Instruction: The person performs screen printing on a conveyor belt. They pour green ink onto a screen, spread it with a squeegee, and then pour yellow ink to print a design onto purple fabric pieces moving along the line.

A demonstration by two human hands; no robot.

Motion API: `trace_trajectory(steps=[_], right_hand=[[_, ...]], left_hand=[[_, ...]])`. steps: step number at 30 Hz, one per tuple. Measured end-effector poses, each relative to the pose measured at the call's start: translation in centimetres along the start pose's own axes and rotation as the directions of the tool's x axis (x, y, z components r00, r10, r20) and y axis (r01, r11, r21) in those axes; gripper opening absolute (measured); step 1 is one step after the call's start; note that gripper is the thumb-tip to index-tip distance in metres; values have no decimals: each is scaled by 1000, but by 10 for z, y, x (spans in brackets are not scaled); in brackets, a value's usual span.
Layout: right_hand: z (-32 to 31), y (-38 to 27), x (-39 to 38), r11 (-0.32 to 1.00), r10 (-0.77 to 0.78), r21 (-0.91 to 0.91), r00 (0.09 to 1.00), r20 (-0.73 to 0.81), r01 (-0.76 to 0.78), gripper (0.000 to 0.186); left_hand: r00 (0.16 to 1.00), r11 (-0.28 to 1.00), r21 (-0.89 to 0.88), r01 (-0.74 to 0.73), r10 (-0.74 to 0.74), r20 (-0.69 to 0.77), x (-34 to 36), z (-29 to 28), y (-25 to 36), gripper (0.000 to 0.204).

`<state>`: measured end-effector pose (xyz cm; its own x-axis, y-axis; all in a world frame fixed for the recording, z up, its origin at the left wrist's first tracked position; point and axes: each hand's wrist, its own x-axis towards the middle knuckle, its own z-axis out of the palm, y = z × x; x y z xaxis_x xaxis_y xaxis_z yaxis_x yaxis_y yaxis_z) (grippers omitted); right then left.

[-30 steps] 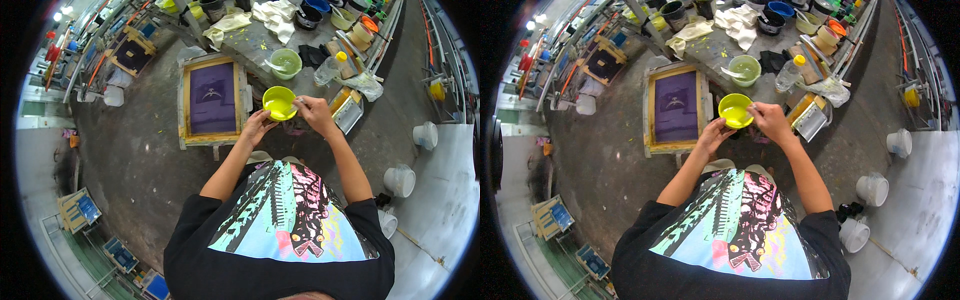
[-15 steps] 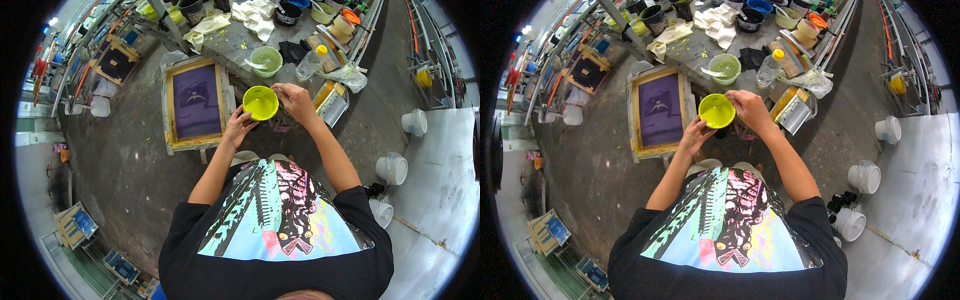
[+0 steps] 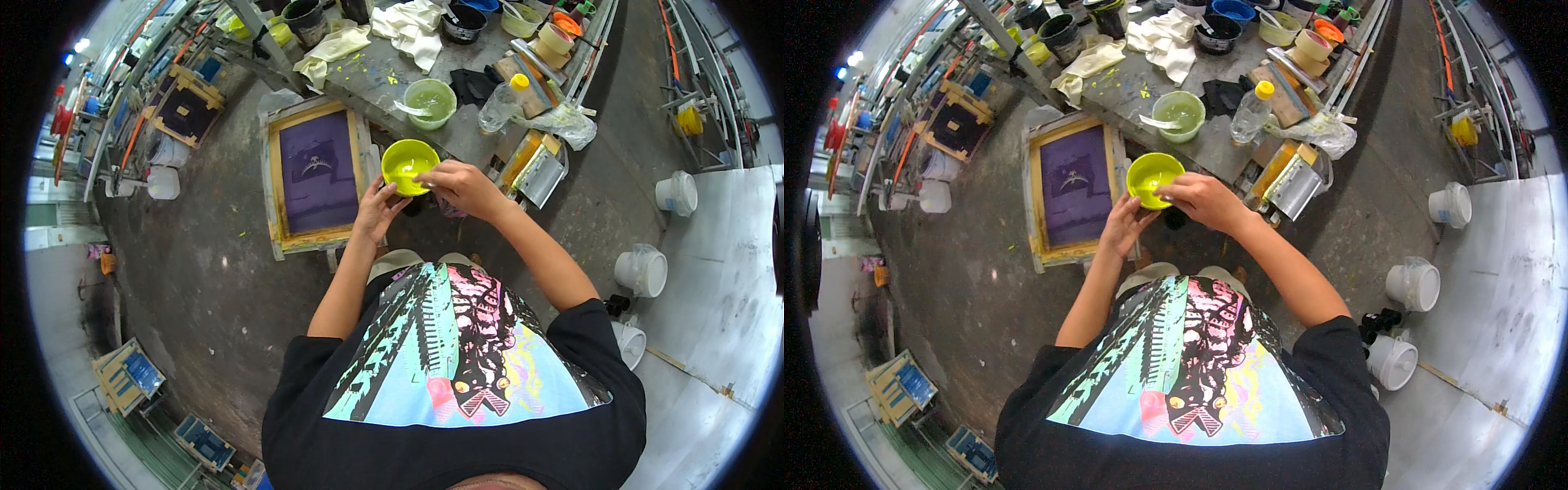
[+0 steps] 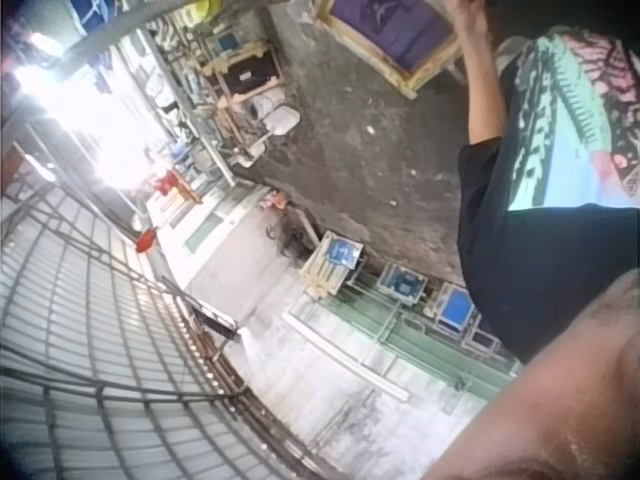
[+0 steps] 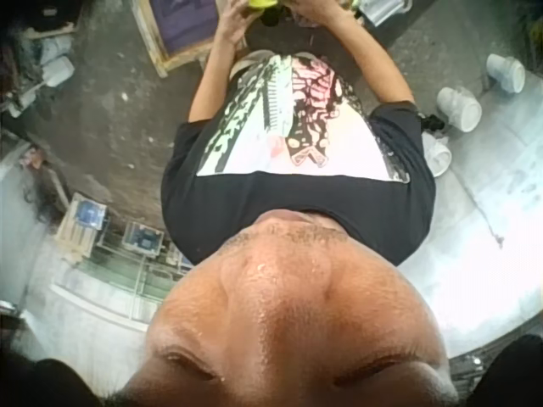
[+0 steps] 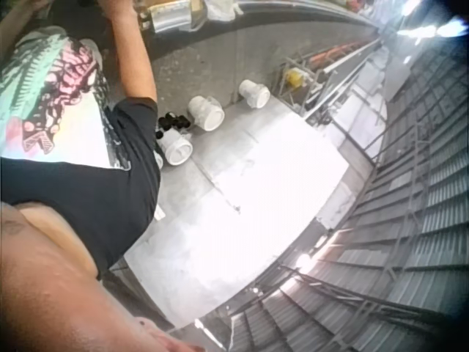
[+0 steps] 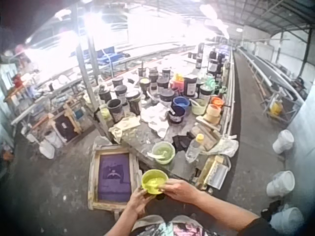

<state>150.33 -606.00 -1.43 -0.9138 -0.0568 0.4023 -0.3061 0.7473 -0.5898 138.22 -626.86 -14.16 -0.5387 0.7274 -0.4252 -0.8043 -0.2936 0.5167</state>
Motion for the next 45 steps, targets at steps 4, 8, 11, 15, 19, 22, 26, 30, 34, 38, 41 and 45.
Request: trace_trajectory(steps=[4,8,11,15,19,22,26,30,34,38,41,45], right_hand=[[-22,-1,4,994,30,-107,998,61,-24,27],[1,9,18,995,10,-95,1000,-28,-13,28],[13,5,23,999,-41,33,994,106,37,26],[-6,2,34,1000,2,19,980,201,-5,22],[20,6,53,1000,-25,3,998,66,25,24],[35,-3,60,986,-131,130,969,210,105,25],[19,-5,69,983,-161,137,930,331,122,22],[43,-3,86,951,-299,142,934,196,275,21],[59,5,92,979,-170,-58,943,285,194,21],[80,-4,91,985,-111,159,950,292,66,19],[105,-6,103,968,-98,242,989,111,69,19],[122,5,113,986,-105,145,989,108,89,21]], left_hand=[[1000,999,26,-27,28,-9,-6,-14,9,70],[999,998,62,-26,24,31,-8,-11,10,68],[1000,999,36,-28,28,-3,-20,-6,20,64],[992,994,55,-98,102,-74,-33,-17,29,56],[993,995,46,-93,96,-64,-34,-21,32,49],[993,994,19,-111,112,-45,-37,-30,40,46],[987,990,61,-127,132,-90,-53,-55,45,47],[980,981,126,-144,159,-117,-60,-59,44,45],[967,980,44,-192,196,-160,-70,-66,52,54],[936,967,26,-252,250,-249,-78,-72,53,54],[931,968,1,-252,243,-274,-82,-74,53,52],[905,951,35,-308,304,-299,-92,-86,61,53]])
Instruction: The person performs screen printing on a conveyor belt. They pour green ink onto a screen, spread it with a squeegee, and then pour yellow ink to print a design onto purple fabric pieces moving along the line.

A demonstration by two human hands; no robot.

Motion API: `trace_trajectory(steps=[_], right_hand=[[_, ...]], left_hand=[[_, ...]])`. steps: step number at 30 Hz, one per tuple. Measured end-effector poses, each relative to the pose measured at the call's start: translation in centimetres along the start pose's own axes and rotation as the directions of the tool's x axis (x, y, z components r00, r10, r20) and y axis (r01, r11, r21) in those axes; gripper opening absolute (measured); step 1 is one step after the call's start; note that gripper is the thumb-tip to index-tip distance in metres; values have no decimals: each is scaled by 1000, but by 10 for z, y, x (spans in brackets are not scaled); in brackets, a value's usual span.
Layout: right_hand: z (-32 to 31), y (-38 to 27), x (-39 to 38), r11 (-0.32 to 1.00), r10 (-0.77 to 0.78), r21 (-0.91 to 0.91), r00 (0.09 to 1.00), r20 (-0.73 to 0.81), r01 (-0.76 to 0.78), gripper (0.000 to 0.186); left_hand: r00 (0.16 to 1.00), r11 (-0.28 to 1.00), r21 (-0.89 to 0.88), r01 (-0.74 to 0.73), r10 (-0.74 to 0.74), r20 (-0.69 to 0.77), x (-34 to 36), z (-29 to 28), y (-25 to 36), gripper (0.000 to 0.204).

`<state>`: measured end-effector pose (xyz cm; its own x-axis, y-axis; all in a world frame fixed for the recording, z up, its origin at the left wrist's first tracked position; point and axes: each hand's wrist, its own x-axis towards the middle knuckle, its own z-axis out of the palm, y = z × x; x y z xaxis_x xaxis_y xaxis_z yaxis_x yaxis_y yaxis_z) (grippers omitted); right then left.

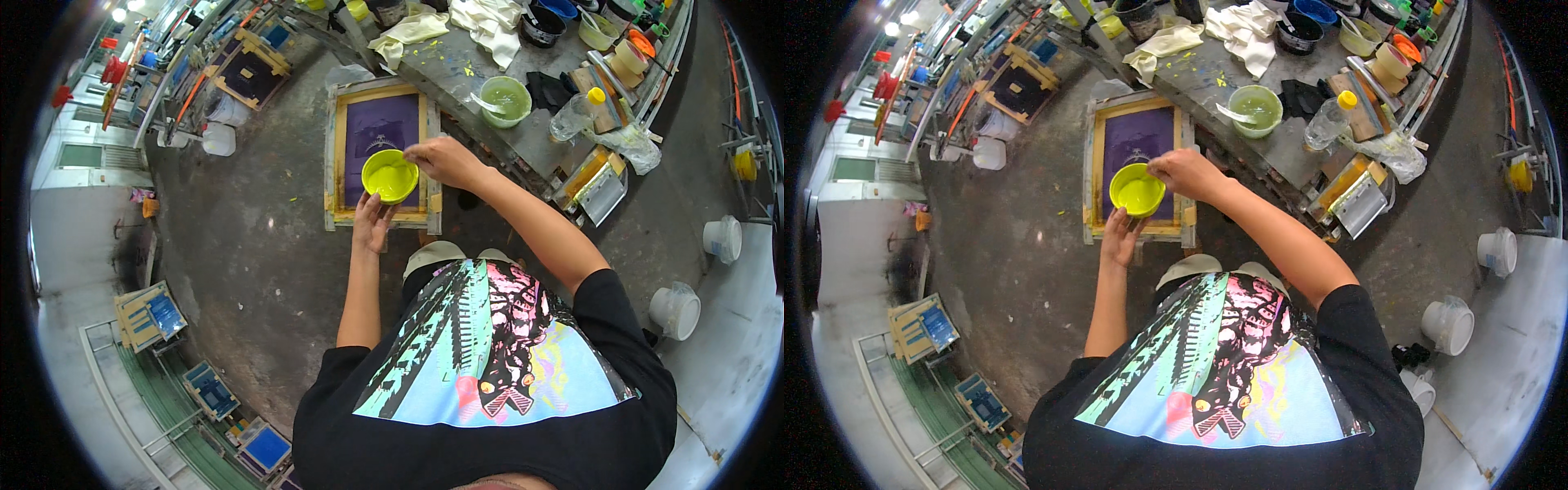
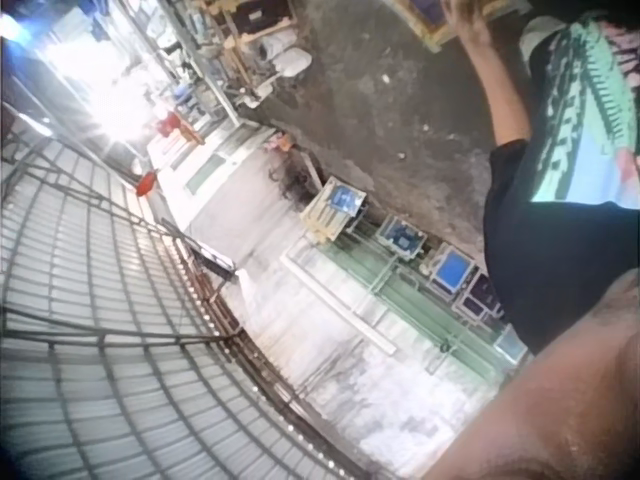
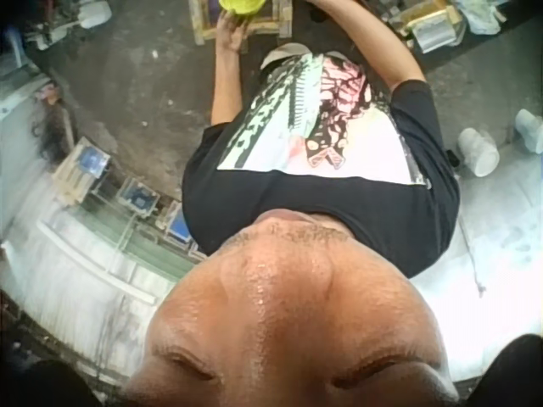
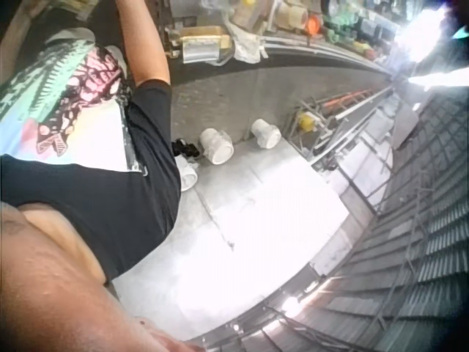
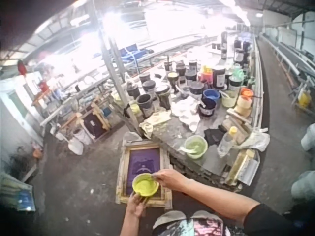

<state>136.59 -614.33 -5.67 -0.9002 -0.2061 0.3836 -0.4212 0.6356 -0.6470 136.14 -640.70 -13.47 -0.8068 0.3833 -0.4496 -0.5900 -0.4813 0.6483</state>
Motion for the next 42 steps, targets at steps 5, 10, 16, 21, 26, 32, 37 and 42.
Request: trace_trajectory(steps=[5,10,16,21,26,32,37,42], right_hand=[[14,-16,1,963,143,224,988,62,-153,20],[19,-1,-10,981,150,128,987,-51,-143,21],[9,3,-30,963,232,177,960,-154,-204,19],[2,7,-42,981,191,79,966,-174,-180,19],[4,16,-49,987,159,70,962,-221,-146,19],[8,17,-53,976,217,55,962,-166,-211,19],[15,30,-59,980,198,30,964,-179,-196,19],[19,31,-59,970,244,22,959,-144,-243,20]], left_hand=[[982,985,140,-105,125,-143,0,-11,3,58],[937,897,384,-218,303,-175,0,-16,-1,57],[924,890,402,-213,318,-214,5,-15,-4,69],[879,828,508,-238,406,-249,14,-23,12,74],[814,738,621,-264,516,-268,17,-26,33,89],[798,696,645,-316,563,-216,10,-12,48,96],[848,703,647,-295,505,-162,-1,29,45,98],[862,685,639,-350,502,-66,-7,46,42,102]])
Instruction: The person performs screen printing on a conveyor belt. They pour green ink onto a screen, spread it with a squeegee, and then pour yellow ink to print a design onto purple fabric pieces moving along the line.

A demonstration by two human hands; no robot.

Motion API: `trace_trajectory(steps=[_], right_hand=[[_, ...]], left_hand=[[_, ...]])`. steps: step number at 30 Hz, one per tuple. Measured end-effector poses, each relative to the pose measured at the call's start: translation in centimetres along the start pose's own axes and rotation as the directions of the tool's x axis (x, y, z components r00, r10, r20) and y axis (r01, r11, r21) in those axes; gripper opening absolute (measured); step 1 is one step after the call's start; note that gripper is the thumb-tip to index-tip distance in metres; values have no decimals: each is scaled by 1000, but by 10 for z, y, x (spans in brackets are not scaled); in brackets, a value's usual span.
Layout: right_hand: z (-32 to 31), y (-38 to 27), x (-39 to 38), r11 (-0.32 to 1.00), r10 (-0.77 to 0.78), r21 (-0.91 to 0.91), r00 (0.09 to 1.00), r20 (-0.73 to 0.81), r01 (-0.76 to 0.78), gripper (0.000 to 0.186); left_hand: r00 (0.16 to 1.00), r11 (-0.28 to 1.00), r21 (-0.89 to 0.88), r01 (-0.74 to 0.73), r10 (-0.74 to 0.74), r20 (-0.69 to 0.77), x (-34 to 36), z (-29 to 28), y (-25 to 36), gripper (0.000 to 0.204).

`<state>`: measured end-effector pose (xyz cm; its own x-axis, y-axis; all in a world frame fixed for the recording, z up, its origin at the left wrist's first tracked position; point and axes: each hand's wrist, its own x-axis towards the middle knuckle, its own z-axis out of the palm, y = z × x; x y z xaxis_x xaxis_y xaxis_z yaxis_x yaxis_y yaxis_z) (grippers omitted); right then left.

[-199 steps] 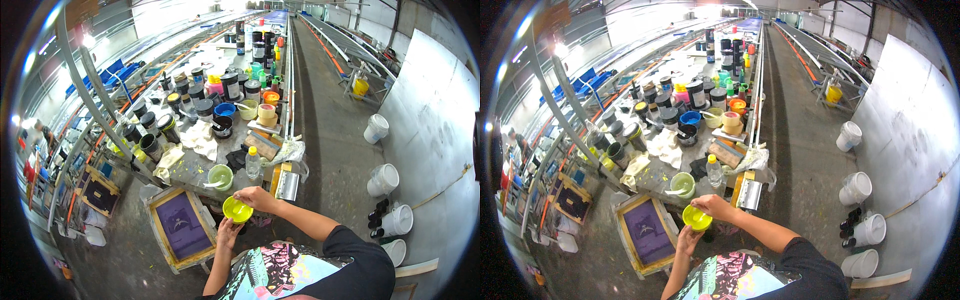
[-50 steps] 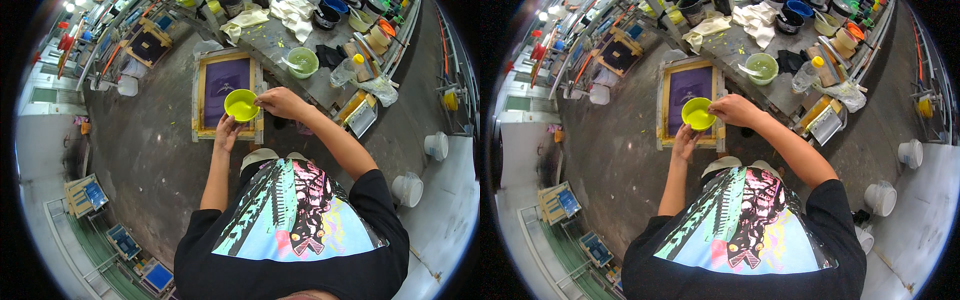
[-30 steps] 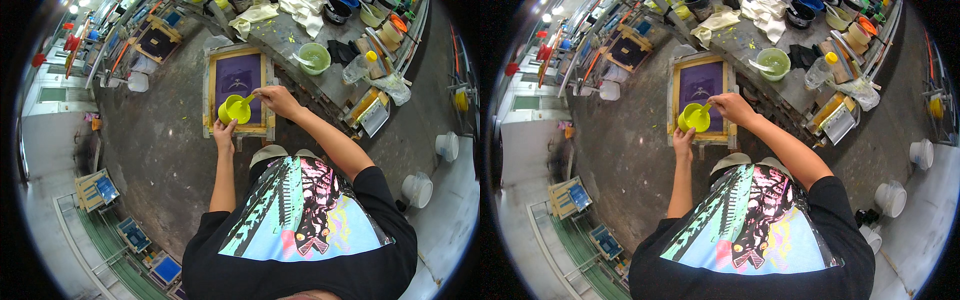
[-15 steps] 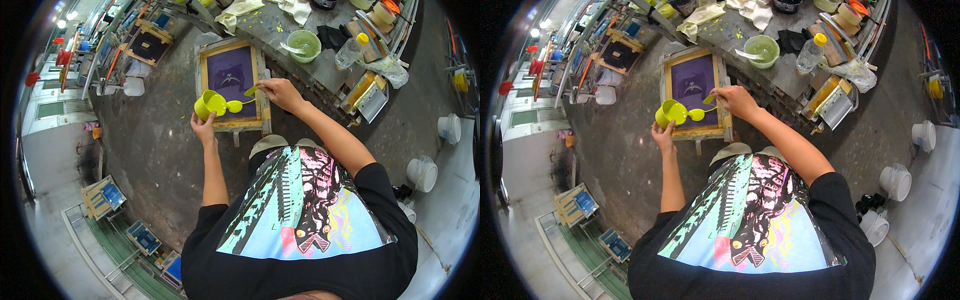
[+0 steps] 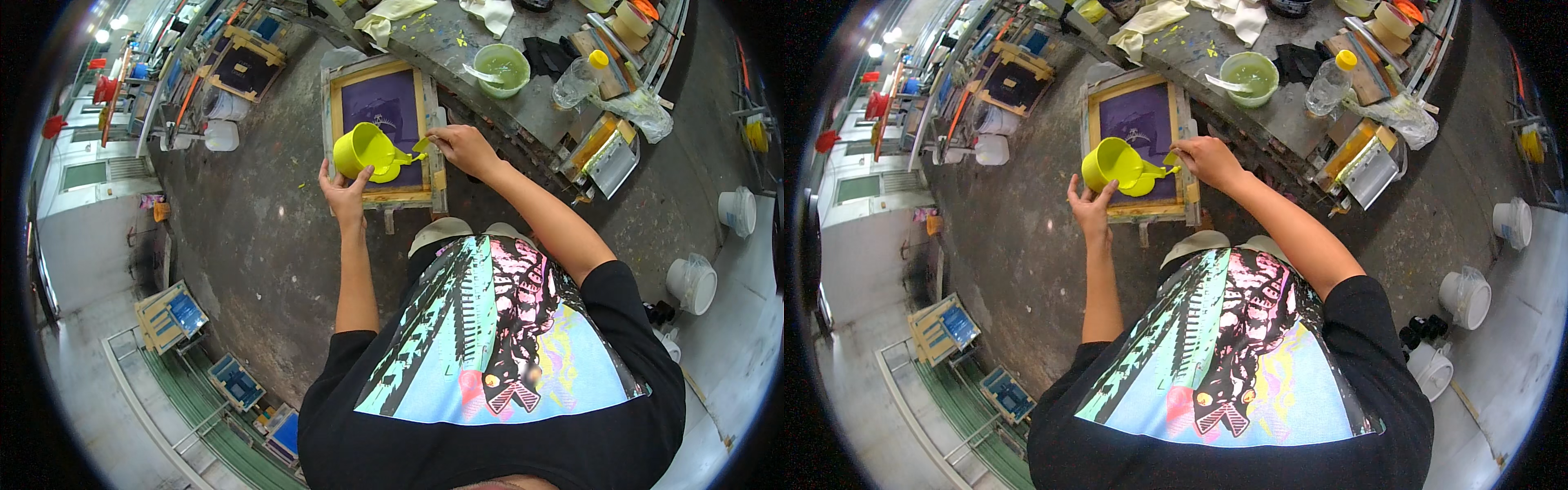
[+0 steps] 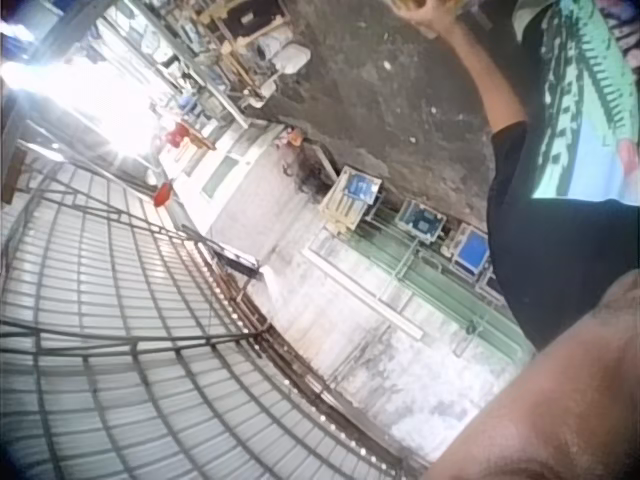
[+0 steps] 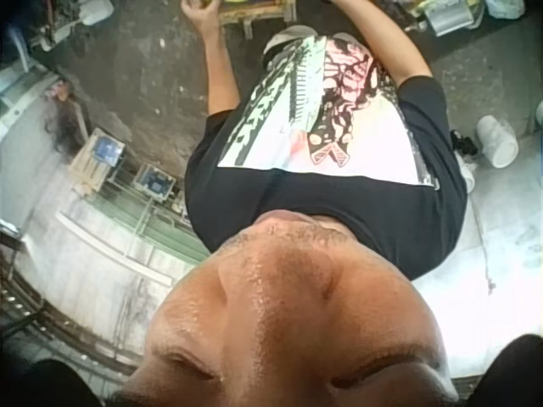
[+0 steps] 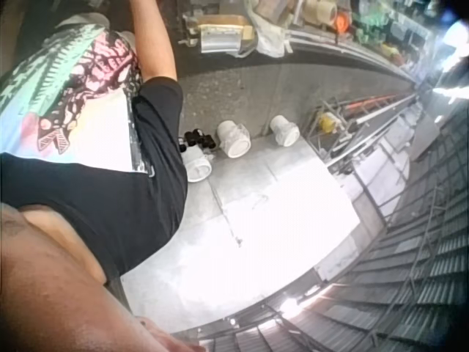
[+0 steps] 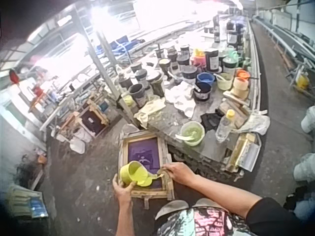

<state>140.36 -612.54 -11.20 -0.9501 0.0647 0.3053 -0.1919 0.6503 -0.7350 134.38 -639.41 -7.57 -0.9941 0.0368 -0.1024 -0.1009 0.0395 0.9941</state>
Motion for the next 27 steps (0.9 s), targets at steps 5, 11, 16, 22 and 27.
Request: trace_trajectory(steps=[5,11,16,22,27], right_hand=[[4,-1,5,999,-37,10,999,-24,38,20],[8,-13,21,998,-69,8,997,31,69,21],[20,-21,38,997,-76,-8,994,78,77,24],[38,-25,56,997,-79,-2,990,119,80,24],[57,-28,71,994,-87,-52,983,161,96,23]], left_hand=[[997,985,167,-42,53,-64,11,-11,6,104],[985,946,305,-108,144,-96,21,-33,10,106],[975,923,353,-152,198,-99,21,-33,14,107],[985,991,132,-3,26,-170,24,-36,3,100],[950,937,-193,293,-307,-50,36,-60,-28,98]])
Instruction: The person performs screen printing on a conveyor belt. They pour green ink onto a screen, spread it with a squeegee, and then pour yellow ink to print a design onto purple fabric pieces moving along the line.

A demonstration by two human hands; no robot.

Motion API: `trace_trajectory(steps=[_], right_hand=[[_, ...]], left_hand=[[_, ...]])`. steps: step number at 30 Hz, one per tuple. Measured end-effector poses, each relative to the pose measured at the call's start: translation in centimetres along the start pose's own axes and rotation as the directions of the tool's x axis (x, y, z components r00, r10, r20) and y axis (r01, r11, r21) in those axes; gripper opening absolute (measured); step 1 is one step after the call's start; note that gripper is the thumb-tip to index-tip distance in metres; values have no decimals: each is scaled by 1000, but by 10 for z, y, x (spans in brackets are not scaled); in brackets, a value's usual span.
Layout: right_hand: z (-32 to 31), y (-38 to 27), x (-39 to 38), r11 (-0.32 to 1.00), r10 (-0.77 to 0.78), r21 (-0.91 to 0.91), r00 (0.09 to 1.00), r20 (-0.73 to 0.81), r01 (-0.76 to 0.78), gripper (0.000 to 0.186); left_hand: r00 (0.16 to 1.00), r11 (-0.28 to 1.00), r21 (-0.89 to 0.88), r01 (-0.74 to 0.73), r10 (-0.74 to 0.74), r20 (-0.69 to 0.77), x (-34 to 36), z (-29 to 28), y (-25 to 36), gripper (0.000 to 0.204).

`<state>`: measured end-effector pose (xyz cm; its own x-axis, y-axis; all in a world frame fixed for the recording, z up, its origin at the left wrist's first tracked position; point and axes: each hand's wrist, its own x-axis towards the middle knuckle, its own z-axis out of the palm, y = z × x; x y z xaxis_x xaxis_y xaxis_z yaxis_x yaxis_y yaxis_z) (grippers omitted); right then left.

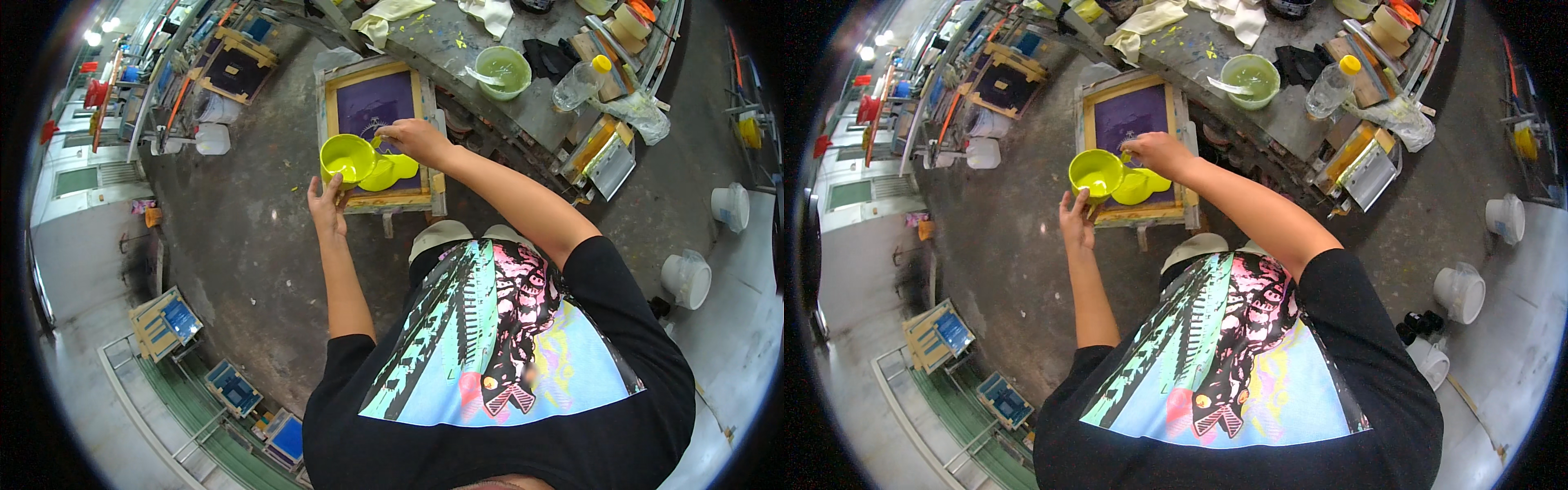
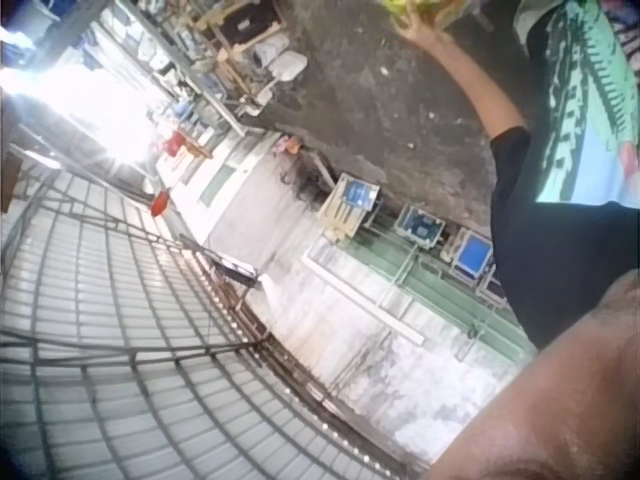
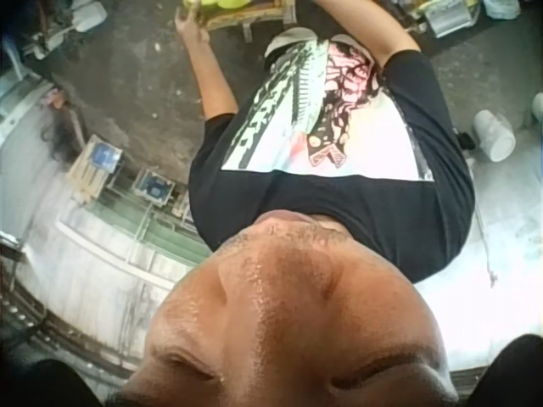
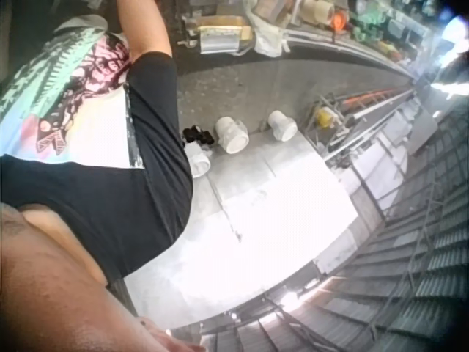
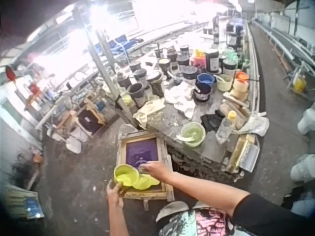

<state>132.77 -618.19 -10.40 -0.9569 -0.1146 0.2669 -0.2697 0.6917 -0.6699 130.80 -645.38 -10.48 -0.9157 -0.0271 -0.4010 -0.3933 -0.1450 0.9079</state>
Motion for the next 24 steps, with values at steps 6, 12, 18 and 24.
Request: trace_trajectory(steps=[6,12,18,24], right_hand=[[9,9,9,989,-108,-79,979,170,123,23],[0,0,7,940,-282,-134,936,211,313,20],[-17,-15,25,933,-309,-129,933,187,335,21],[2,-25,60,995,-6,-96,997,72,13,28]], left_hand=[[996,985,-148,82,-84,-8,7,9,-23,94],[995,987,-159,17,-32,-93,16,19,-37,92],[985,993,-41,-112,105,-136,26,13,-48,95],[997,984,-163,77,-81,-16,34,2,-45,92]])
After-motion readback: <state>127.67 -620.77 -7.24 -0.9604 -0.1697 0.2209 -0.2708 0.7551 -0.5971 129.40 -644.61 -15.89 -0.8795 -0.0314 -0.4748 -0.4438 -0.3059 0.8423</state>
